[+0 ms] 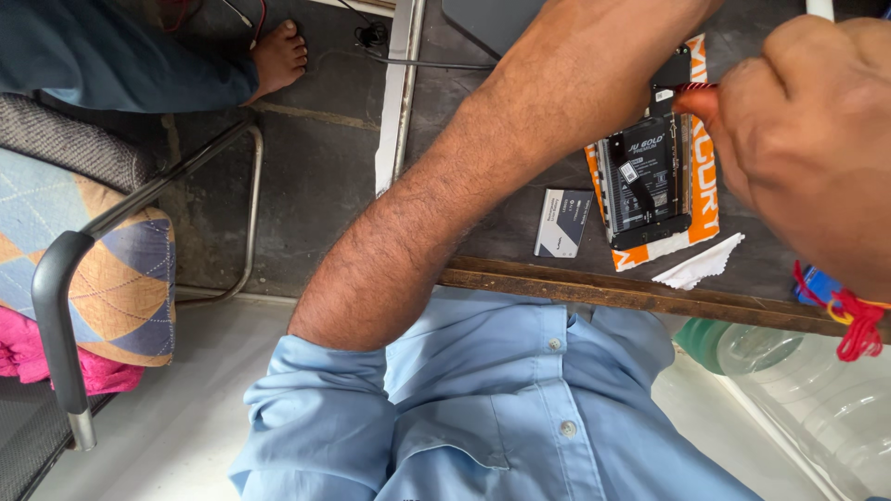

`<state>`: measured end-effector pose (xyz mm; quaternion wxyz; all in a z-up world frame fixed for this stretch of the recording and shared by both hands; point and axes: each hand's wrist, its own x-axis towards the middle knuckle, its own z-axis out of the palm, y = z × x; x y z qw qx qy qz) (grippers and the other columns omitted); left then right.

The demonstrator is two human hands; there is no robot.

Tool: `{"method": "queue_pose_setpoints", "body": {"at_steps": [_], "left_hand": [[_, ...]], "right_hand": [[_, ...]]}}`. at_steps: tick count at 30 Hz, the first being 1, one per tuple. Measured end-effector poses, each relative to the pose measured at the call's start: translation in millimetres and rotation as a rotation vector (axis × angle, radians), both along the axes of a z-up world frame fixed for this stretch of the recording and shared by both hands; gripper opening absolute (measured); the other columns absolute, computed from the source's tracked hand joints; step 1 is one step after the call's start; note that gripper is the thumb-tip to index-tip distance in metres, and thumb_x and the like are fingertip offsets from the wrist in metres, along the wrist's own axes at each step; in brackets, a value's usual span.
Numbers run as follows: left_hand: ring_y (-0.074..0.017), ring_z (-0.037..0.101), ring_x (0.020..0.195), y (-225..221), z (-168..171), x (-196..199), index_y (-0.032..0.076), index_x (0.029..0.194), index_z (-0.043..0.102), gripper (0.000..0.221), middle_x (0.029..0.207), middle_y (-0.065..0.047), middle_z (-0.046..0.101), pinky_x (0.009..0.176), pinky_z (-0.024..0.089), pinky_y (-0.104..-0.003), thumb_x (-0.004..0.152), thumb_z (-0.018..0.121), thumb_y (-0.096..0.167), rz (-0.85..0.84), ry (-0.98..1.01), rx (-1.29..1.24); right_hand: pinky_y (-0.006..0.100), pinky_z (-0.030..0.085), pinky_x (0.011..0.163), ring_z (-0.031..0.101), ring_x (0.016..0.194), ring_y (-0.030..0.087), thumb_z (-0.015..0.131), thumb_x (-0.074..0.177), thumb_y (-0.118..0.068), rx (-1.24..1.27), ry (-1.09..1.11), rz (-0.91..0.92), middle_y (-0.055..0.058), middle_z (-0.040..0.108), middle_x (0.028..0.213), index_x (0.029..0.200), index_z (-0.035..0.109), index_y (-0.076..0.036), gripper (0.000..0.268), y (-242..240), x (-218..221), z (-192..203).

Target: The person disassembles a mobile phone using a screwdriver, removes the back panel and internal components, then installs a new battery and reassembles the device.

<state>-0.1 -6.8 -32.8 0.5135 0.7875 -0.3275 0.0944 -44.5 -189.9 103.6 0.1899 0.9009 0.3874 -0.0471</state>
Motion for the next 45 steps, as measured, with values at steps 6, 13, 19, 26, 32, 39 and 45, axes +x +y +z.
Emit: {"method": "queue_pose_setpoints", "body": {"at_steps": [6,13,19,26,32,39,45], "left_hand": [[-0.0403,0.068,0.089,1.5,5.1,0.9,0.004,0.107,0.061,0.04,0.094,-0.017,0.069,0.069,0.054,-0.05,0.071,0.079,0.001,-0.018,0.026,0.001],[-0.0415,0.068,0.096,5.7,23.1,2.3,0.004,0.11,0.065,0.042,0.099,-0.017,0.071,0.076,0.056,-0.051,0.07,0.07,-0.007,-0.019,0.141,0.214],[-0.0438,0.067,0.099,12.6,48.0,2.9,0.002,0.124,0.063,0.058,0.103,-0.02,0.071,0.082,0.054,-0.052,0.067,0.07,-0.007,-0.087,0.132,0.207],[-0.0422,0.068,0.099,9.2,71.8,7.0,0.001,0.134,0.06,0.06,0.108,-0.021,0.072,0.081,0.054,-0.05,0.075,0.07,-0.007,-0.167,0.272,0.307],[-0.0347,0.073,0.097,5.5,81.8,7.8,-0.001,0.135,0.06,0.061,0.108,-0.021,0.073,0.082,0.058,-0.041,0.075,0.062,-0.012,-0.179,0.362,0.286],[-0.0303,0.074,0.093,2.6,87.2,9.7,-0.001,0.135,0.06,0.062,0.107,-0.018,0.074,0.08,0.06,-0.037,0.074,0.061,-0.014,-0.182,0.422,0.29],[-0.0298,0.074,0.093,-0.2,87.5,9.0,0.0,0.134,0.061,0.058,0.107,-0.017,0.074,0.08,0.06,-0.037,0.077,0.066,-0.011,-0.174,0.434,0.31]], "right_hand": [[0.037,0.043,0.059,0.054,0.062,0.026,0.081,0.105,-0.027,0.155,0.052,-0.159,0.011,0.051,0.076,0.081,0.066,-0.003,0.037,5.7,-6.6,2.5],[0.027,0.053,0.075,0.061,0.083,0.008,0.065,0.105,-0.022,0.953,0.394,-1.064,0.002,0.063,0.1,0.118,0.067,-0.003,0.023,-122.6,-31.4,-44.6],[0.037,0.067,0.088,0.065,0.085,0.013,0.072,0.113,-0.004,1.785,0.201,-1.138,0.007,0.062,0.102,0.115,0.064,0.002,0.01,-152.3,-127.4,-76.8],[0.037,0.065,0.085,0.069,0.096,0.017,0.071,0.117,0.006,1.643,-0.213,-0.958,0.01,0.059,0.114,0.115,0.066,0.016,0.012,-120.4,-133.8,-90.2],[0.034,0.065,0.086,0.067,0.097,0.014,0.065,0.117,0.004,1.559,-0.198,-1.014,0.009,0.059,0.112,0.117,0.065,0.015,0.011,-119.1,-116.2,-79.4],[0.033,0.065,0.083,0.066,0.094,0.013,0.062,0.118,0.006,1.534,-0.235,-1.013,0.01,0.06,0.109,0.118,0.067,0.015,0.01,-120.0,-97.9,-82.1],[0.029,0.064,0.072,0.067,0.086,0.013,0.062,0.116,0.009,1.312,-0.318,-0.922,0.012,0.061,0.105,0.122,0.071,0.014,0.012,-132.4,-75.2,-81.3]]}}
